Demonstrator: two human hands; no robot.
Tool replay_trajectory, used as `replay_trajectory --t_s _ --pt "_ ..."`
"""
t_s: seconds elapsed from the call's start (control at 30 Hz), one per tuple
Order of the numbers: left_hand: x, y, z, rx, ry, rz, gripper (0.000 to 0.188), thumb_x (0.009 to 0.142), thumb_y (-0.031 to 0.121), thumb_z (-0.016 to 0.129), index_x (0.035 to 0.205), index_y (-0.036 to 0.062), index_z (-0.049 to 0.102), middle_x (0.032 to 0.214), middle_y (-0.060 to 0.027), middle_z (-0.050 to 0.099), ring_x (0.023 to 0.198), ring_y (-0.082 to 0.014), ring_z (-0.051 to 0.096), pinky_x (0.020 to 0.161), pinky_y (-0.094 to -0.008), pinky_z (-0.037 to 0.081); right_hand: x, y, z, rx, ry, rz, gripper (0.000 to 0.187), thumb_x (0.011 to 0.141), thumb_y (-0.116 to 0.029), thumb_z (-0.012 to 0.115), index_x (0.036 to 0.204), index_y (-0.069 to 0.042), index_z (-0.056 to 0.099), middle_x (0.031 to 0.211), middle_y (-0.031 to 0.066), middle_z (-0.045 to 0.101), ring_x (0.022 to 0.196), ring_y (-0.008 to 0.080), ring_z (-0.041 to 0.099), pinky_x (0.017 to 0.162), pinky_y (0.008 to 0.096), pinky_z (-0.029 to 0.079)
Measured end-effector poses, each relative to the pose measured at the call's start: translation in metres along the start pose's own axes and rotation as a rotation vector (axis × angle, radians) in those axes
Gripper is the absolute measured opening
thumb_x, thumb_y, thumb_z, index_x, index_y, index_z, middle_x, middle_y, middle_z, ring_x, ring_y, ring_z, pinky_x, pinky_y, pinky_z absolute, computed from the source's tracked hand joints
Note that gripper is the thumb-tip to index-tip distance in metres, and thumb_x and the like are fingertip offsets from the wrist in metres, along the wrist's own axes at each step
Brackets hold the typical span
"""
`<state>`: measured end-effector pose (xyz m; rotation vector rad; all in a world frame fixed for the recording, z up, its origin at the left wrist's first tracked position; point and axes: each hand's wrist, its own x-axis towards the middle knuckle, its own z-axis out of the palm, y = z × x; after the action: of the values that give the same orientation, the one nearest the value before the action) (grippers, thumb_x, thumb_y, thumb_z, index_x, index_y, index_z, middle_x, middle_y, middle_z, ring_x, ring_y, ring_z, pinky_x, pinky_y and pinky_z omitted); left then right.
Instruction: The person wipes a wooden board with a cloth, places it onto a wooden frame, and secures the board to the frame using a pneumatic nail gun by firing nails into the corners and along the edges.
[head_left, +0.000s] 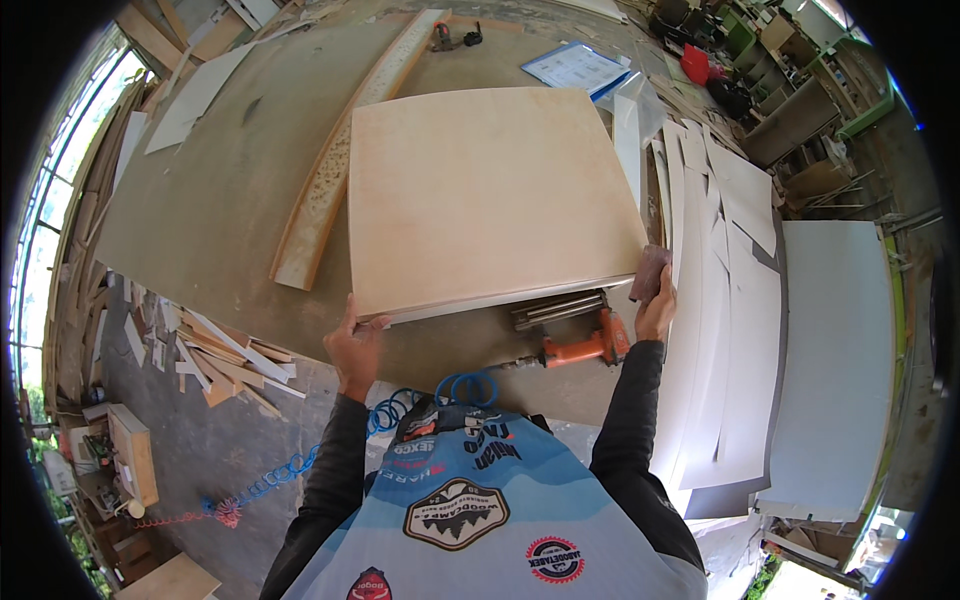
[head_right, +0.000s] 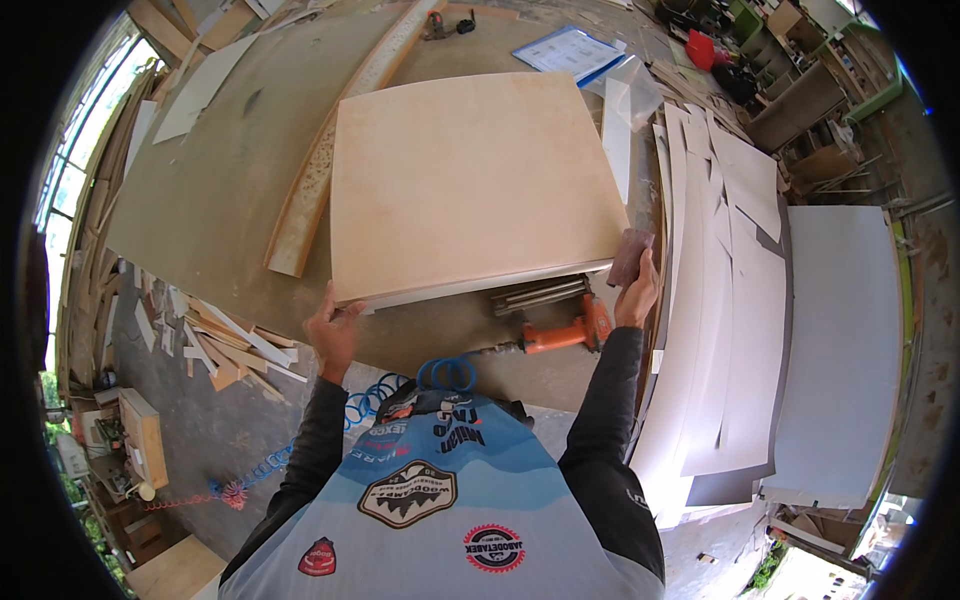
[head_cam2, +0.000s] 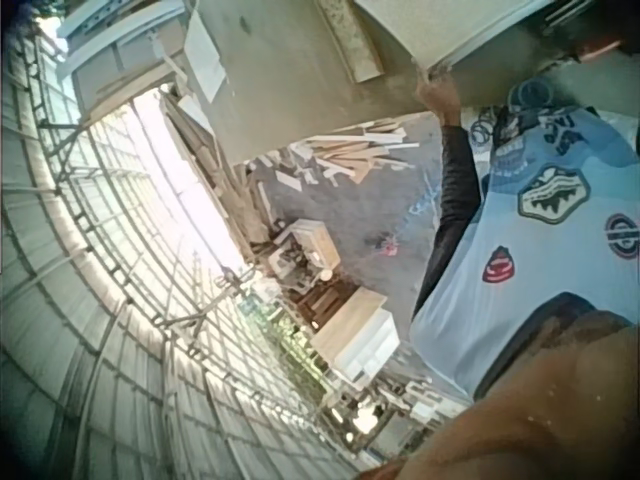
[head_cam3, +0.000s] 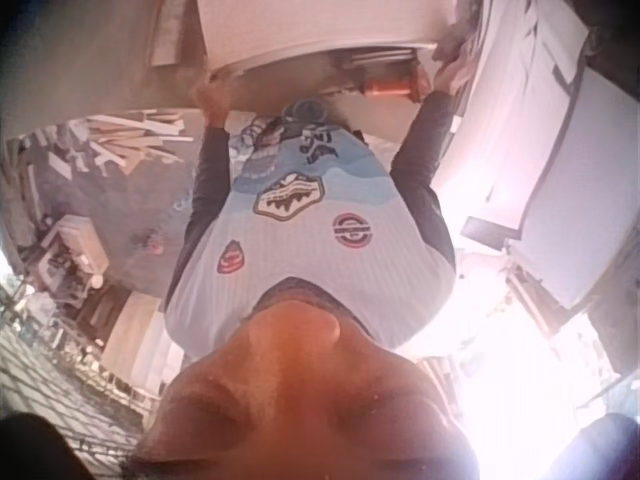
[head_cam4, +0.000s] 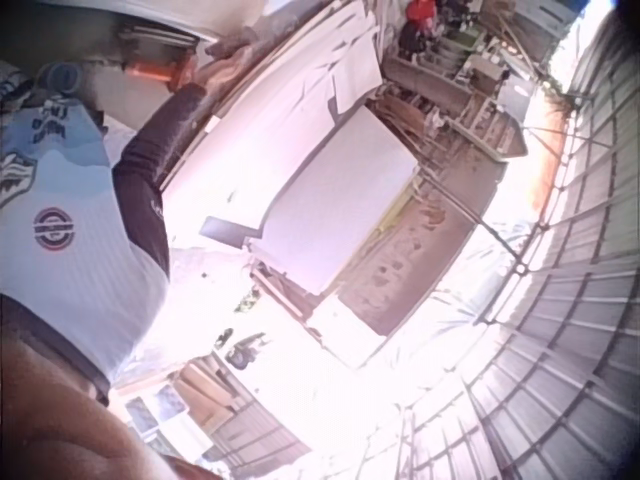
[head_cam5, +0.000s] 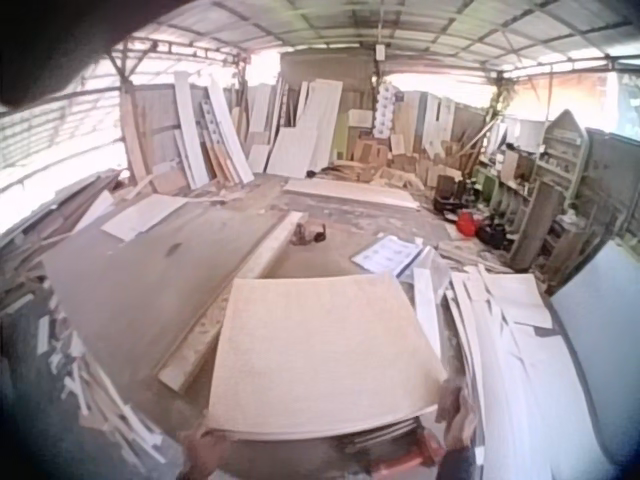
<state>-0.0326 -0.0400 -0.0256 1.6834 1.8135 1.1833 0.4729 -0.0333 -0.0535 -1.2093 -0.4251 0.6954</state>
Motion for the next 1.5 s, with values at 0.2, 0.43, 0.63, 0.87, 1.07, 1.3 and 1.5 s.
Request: replay_trajectory --t_s 0.2,0.43,0.63,0.87,1.07,1.3,1.5 --pt "-0.001 -0.025 -0.018 -0.141 0.051 -0.022 0.057 0.080 0.009 0.084 0.129 -0.0104 0.061 0.095 -0.0170 0.077 0.082 -0.0125 0.071 0.079 -0.0285 0.054 -0.062 -0.019 0.017 -0.185 0.041 0.035 0.052 0.104 -0.034 0.055 0.135 0.008 0.057 0.134 0.0112 0.060 0.122 0.0181 0.056 0.105 0.0293 0.043" --pt "-0.012 -0.025 -0.009 -0.090 0.136 -0.045 0.054 0.082 0.009 0.083 0.129 -0.0071 0.063 0.093 -0.0146 0.077 0.080 -0.0106 0.068 0.078 -0.0270 0.053 -0.057 -0.017 0.002 -0.348 -0.051 -0.039 0.053 0.105 -0.039 0.053 0.124 0.009 0.065 0.116 0.0079 0.068 0.107 0.0146 0.060 0.098 0.0279 0.044" --pt "-0.014 -0.023 -0.014 -0.100 0.123 -0.049 0.053 0.085 0.015 0.082 0.131 -0.0041 0.063 0.087 -0.0108 0.075 0.079 -0.0098 0.066 0.079 -0.0272 0.052 -0.056 -0.025 0.001 -0.498 -0.132 -0.009 0.055 0.104 -0.040 0.055 0.124 0.011 0.064 0.122 0.0099 0.066 0.114 0.0158 0.058 0.102 0.0288 0.043" --pt "-0.014 -0.007 -0.019 -0.077 0.183 0.088 0.055 0.089 0.015 0.078 0.136 -0.0044 0.058 0.103 -0.0130 0.075 0.094 -0.0163 0.070 0.086 -0.0308 0.054 -0.064 -0.016 -0.008 -0.219 0.201 -0.273 0.056 0.103 -0.044 0.055 0.121 0.009 0.063 0.114 0.0111 0.065 0.112 0.0173 0.059 0.097 0.0306 0.046" --pt "-0.058 0.087 -0.037 -0.607 -0.192 -0.015 0.044 0.093 0.009 0.070 0.133 -0.0047 0.060 0.118 -0.0146 0.070 0.108 -0.0204 0.067 0.092 -0.0302 0.052 -0.250 -0.030 0.137 -0.217 -0.807 -0.035 0.042 0.104 -0.029 0.051 0.125 0.006 0.059 0.127 0.0155 0.058 0.122 0.0301 0.055 0.106 0.0406 0.041" --pt "-0.047 0.013 -0.055 -0.775 -0.104 -0.376 0.026 0.094 0.008 0.070 0.118 -0.0011 0.066 0.095 -0.0028 0.069 0.086 -0.0104 0.066 0.077 -0.0246 0.054 -0.272 -0.009 0.164 -0.523 -0.934 -0.188 0.027 0.101 -0.021 0.056 0.113 0.001 0.065 0.117 0.0171 0.061 0.109 0.0295 0.058 0.098 0.0394 0.045" --pt "0.054 -0.168 -0.100 -0.413 0.359 -0.444 0.022 0.094 0.017 0.068 0.108 0.0007 0.069 0.081 -0.0061 0.069 0.074 -0.0149 0.066 0.069 -0.0295 0.052 -0.199 0.083 0.009 -0.850 0.332 -0.173 0.034 0.096 -0.025 0.066 0.103 0.009 0.061 0.089 0.0121 0.065 0.075 0.0206 0.061 0.066 0.0328 0.050"
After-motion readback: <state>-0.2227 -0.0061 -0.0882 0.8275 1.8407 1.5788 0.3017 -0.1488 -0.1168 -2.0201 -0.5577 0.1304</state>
